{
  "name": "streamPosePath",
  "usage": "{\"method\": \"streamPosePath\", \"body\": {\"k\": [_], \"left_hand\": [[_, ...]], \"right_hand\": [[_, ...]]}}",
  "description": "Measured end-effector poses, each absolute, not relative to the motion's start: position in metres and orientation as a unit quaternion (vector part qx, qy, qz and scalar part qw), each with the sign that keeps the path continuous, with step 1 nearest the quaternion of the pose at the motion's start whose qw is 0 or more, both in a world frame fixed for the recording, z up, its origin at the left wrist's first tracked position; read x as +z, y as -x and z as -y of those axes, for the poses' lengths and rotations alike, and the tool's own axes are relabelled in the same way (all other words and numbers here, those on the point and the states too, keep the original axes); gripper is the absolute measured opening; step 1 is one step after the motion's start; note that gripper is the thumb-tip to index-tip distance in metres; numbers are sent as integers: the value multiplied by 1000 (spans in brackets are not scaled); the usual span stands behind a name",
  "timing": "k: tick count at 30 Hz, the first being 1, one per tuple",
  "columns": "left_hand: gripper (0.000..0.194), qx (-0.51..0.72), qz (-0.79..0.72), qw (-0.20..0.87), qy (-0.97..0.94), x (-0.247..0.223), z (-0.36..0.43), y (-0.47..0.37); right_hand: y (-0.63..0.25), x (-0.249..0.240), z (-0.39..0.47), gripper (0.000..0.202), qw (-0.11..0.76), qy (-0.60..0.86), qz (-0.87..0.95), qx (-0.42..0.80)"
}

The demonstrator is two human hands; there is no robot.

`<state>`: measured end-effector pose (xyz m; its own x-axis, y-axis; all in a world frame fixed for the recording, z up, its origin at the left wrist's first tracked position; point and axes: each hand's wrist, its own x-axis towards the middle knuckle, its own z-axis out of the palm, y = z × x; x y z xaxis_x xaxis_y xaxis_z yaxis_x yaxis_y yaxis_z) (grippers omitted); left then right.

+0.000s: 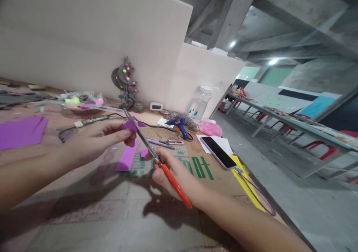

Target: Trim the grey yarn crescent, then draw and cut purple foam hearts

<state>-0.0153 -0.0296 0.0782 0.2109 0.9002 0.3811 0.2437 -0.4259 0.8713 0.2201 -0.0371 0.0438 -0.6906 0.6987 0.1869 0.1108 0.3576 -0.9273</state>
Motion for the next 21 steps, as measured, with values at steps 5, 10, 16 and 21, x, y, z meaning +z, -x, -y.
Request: {"method": "streamPosePath", "body": {"k": [5,10,16,21], "left_hand": [[32,410,-380,356,-749,84,28,23],[35,339,-416,290,-793,86,25,31],[35,324,-455,211,-802,88,28,33],[35,312,-458,184,-812,90,29,32]], "right_hand": [[-220,44,37,61,292,258,771,503],[-225,41,35,58,279,244,775,512],[-229,35,32,64,258,246,766,535],[-230,33,31,66,255,243,759,547]]}}
